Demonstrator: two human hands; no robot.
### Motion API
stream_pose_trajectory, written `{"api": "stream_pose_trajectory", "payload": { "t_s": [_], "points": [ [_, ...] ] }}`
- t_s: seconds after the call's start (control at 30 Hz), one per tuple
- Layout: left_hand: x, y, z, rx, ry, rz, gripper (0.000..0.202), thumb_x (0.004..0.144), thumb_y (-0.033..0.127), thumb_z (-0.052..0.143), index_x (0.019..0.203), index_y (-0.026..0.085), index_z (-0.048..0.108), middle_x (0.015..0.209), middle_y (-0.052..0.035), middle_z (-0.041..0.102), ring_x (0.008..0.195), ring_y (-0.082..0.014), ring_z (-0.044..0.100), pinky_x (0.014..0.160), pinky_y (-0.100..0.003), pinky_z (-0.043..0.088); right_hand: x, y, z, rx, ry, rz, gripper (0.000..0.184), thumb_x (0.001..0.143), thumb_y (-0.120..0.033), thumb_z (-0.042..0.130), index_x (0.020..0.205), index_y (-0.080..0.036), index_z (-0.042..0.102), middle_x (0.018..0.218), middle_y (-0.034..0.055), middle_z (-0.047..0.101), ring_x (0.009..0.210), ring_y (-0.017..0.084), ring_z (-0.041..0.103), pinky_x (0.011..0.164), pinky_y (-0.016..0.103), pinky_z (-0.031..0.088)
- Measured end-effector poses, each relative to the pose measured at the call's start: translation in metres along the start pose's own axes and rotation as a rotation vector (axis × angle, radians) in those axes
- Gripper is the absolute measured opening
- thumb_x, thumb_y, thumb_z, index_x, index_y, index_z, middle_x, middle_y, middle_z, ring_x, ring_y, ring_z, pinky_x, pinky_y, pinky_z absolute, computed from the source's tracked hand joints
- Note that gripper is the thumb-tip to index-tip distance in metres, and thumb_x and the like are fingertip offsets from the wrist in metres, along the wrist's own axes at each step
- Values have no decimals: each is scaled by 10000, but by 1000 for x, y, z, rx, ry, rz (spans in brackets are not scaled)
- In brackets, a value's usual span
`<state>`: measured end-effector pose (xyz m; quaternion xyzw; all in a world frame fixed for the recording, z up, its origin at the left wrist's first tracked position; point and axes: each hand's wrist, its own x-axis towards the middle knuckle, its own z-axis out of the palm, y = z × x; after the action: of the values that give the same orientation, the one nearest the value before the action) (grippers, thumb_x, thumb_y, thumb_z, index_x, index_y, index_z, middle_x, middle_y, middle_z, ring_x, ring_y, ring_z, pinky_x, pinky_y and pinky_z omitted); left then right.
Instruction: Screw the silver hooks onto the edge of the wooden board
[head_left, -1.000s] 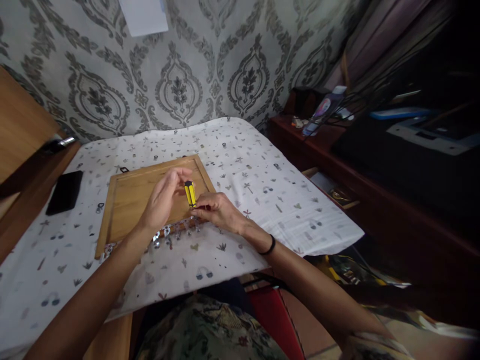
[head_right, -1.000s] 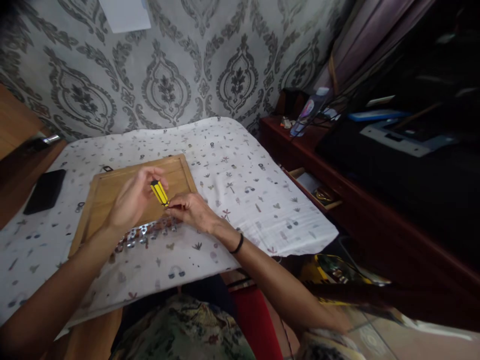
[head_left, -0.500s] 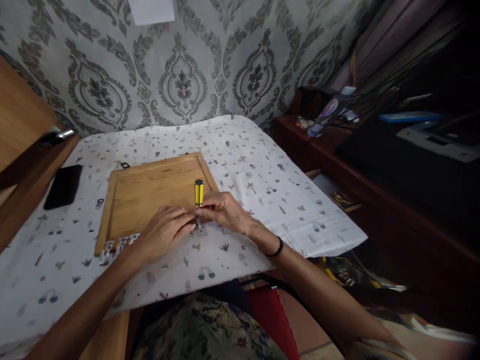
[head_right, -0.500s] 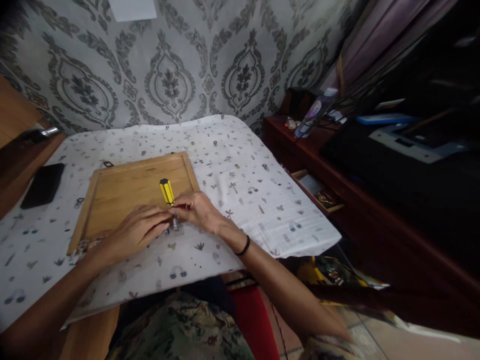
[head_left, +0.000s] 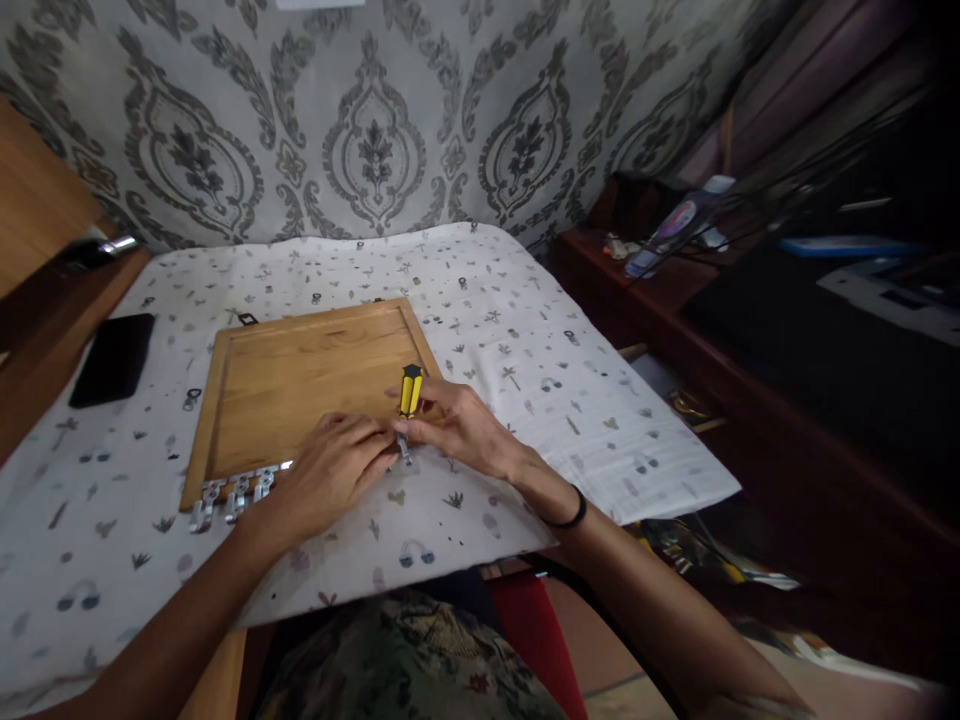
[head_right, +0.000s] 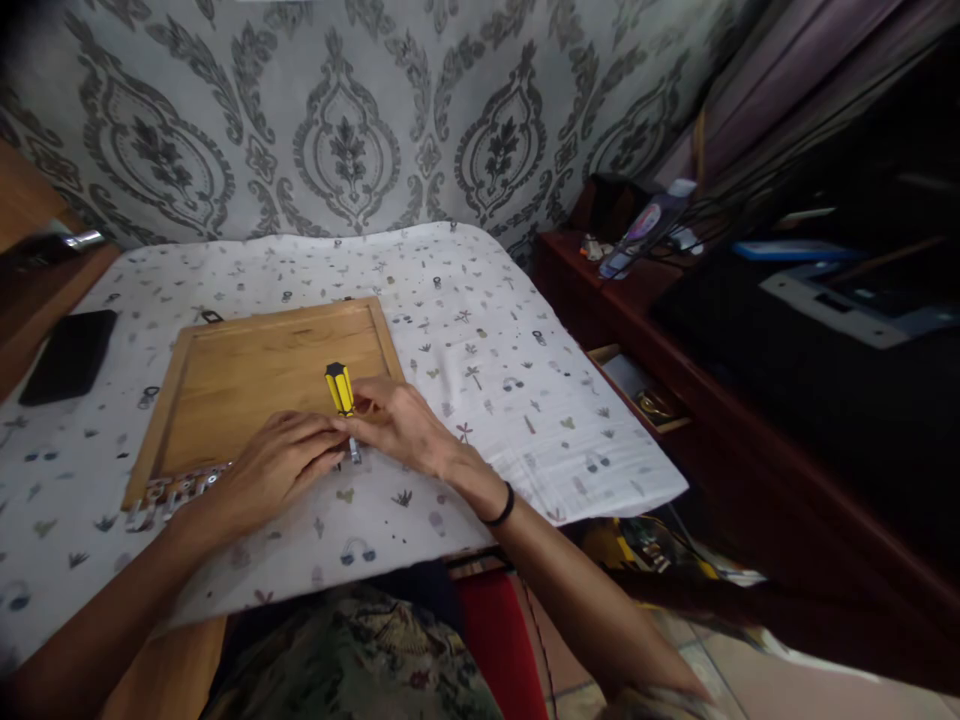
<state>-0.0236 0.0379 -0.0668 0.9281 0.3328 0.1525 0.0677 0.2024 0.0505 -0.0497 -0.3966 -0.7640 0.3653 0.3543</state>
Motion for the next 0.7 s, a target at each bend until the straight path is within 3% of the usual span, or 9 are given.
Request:
{"api": "stream_pose_trajectory", "payload": {
  "t_s": [0.1, 0.2, 0.3, 0.4, 0.53, 0.6, 0.7],
  "points": [
    [1, 1, -1, -17, -22, -8, 312, 1093, 312, 439, 1152, 167, 709, 1116, -92, 771, 1019, -261, 702, 919, -458, 504, -3, -14, -1, 93, 75, -32, 557, 947, -526, 699, 1402, -217, 612, 1163, 101, 729, 1069, 235, 681, 907, 381, 558],
    [1, 0, -1, -57, -34, -29, 320, 1089, 314, 440, 1169, 167, 713, 1172, -110, 760, 1067, -278, 694, 936, -482, 514, 1, -26, -1, 287, 89, -84, 591, 962, -527, 683, 1469, -252, 553, 1221, 97, 720, 1143, 228, 678, 998, 410, 548],
    [1, 0, -1, -79, -28, -23, 340, 1089, 341, 437, 1164, 170, 722, 1177, -119, 753, 1085, -288, 686, 956, -496, 519, 12, -30, 3, 503, 54, -96, 447, 961, -551, 673, 1260, -220, 700, 1058, 69, 762, 1000, 190, 713, 958, 372, 568],
    [1, 0, -2, -72, -26, -2, 340, 1091, 339, 433, 1160, 164, 715, 1121, -116, 754, 1044, -278, 689, 915, -471, 534, 26, -29, 7, 705, -61, -81, 424, 970, -553, 652, 844, -162, 757, 764, 46, 741, 693, 145, 678, 711, 288, 577],
    [2, 1, -3, -55, -57, 8, 322, 1093, 315, 428, 1112, 154, 707, 1129, -117, 745, 1024, -273, 683, 899, -467, 535, 38, -28, 11, 857, -158, -63, 607, 964, -546, 657, 492, -191, 514, 398, -52, 436, 383, 73, 381, 425, 217, 339],
    [3, 2, -2, -37, -62, 4, 304, 1085, 317, 455, 1123, 145, 702, 1147, -124, 739, 1025, -277, 679, 910, -472, 530, 41, -32, 13, 883, -119, -57, 678, 947, -550, 683, 456, -203, 369, 375, -91, 285, 360, 48, 253, 408, 214, 252],
    [4, 2, -1, -30, -63, -2, 282, 1068, 314, 503, 1140, 124, 699, 1110, -124, 733, 1000, -288, 674, 895, -476, 526, 43, -39, 17, 903, 9, -42, 715, 944, -559, 685, 479, -209, 270, 400, -107, 201, 358, 33, 166, 399, 217, 194]
  ]
}}
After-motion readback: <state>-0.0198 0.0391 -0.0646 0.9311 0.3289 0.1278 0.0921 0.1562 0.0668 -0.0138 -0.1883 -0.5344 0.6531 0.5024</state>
